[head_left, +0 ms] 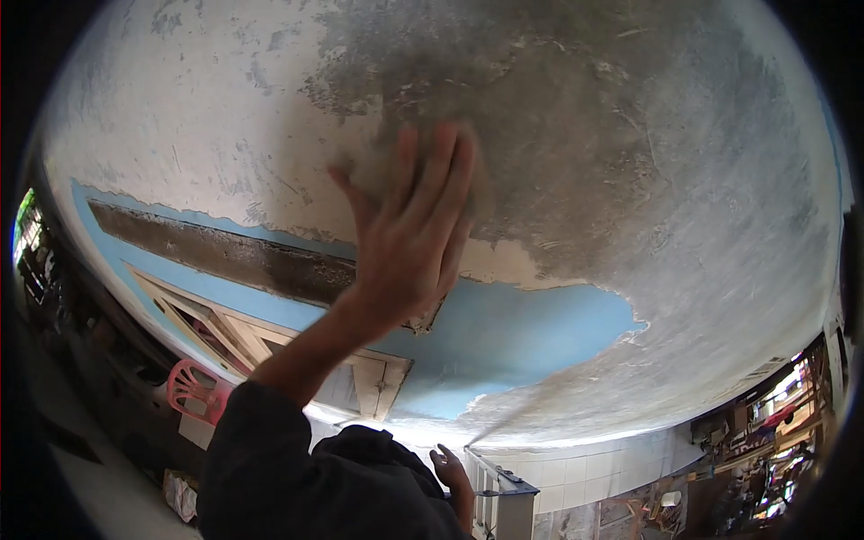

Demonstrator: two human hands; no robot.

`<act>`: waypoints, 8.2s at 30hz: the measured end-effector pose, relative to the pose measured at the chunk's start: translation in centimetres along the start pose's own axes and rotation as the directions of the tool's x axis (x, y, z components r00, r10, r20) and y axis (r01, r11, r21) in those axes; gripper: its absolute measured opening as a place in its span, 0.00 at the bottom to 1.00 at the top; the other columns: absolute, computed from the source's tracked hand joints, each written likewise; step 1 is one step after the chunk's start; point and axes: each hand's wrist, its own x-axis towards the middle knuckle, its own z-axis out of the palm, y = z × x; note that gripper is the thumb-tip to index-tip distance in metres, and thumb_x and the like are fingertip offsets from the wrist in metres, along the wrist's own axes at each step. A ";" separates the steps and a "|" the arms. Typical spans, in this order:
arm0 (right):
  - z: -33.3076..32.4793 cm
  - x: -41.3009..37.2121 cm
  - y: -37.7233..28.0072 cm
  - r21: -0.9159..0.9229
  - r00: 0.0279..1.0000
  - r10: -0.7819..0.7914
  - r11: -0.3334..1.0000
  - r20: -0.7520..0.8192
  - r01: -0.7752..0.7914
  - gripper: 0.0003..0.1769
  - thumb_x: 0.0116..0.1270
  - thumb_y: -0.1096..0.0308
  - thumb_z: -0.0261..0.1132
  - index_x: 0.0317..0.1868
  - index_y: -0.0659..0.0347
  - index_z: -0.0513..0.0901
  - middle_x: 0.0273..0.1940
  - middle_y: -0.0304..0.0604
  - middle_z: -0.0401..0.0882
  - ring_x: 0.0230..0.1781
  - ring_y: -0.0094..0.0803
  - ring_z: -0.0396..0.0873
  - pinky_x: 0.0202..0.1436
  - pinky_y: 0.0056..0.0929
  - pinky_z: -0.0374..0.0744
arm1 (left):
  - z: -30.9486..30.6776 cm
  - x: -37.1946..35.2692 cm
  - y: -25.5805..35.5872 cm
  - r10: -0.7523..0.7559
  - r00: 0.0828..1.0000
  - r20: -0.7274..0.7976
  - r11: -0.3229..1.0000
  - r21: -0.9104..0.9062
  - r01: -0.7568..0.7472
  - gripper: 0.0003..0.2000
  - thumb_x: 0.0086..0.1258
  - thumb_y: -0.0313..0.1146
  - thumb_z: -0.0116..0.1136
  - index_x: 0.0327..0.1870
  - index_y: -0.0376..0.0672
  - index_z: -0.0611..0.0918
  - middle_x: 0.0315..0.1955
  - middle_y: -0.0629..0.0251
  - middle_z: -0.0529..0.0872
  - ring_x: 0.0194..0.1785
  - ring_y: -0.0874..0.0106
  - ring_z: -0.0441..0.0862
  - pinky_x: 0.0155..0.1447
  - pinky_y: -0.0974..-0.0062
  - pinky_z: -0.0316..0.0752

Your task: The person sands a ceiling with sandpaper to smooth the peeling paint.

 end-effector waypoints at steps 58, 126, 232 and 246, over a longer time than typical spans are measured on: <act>-14.5 -9.5 -51.0 -0.807 -0.422 -0.829 -0.509 0.366 0.300 0.25 0.65 0.66 0.59 0.62 0.64 0.73 0.66 0.46 0.69 0.70 0.37 0.63 0.75 0.37 0.60 | -9.5 -3.7 -15.1 -0.241 0.970 -0.029 0.967 0.078 0.243 0.37 0.66 0.43 0.60 0.73 0.39 0.58 0.73 0.42 0.48 0.76 0.43 0.44 0.73 0.43 0.43; -13.5 -9.3 -51.3 -0.757 -0.411 -0.831 -0.530 0.374 0.382 0.24 0.64 0.67 0.57 0.60 0.65 0.75 0.64 0.45 0.71 0.68 0.35 0.66 0.72 0.34 0.66 | -11.2 -3.7 -18.4 -0.091 0.996 0.011 0.978 0.191 0.088 0.41 0.63 0.51 0.63 0.73 0.43 0.60 0.72 0.45 0.46 0.75 0.44 0.44 0.72 0.44 0.50; -15.1 -10.6 -51.9 -0.937 -0.392 -0.920 -0.133 -0.005 0.324 0.24 0.69 0.71 0.53 0.66 0.48 0.71 0.72 0.35 0.61 0.74 0.31 0.56 0.77 0.44 0.50 | -4.2 -0.3 -10.9 -0.008 0.982 -0.191 1.000 0.027 0.013 0.41 0.71 0.64 0.30 0.68 0.31 0.65 0.70 0.47 0.60 0.77 0.54 0.46 0.75 0.46 0.26; -13.6 -8.7 -49.9 -0.891 -0.374 -0.912 -0.305 0.171 0.336 0.22 0.66 0.70 0.58 0.61 0.49 0.76 0.69 0.35 0.66 0.72 0.32 0.60 0.77 0.43 0.51 | -4.2 -0.3 -10.8 -0.008 0.983 -0.185 1.000 -0.003 0.007 0.40 0.72 0.63 0.30 0.68 0.31 0.66 0.70 0.47 0.59 0.77 0.54 0.45 0.75 0.47 0.26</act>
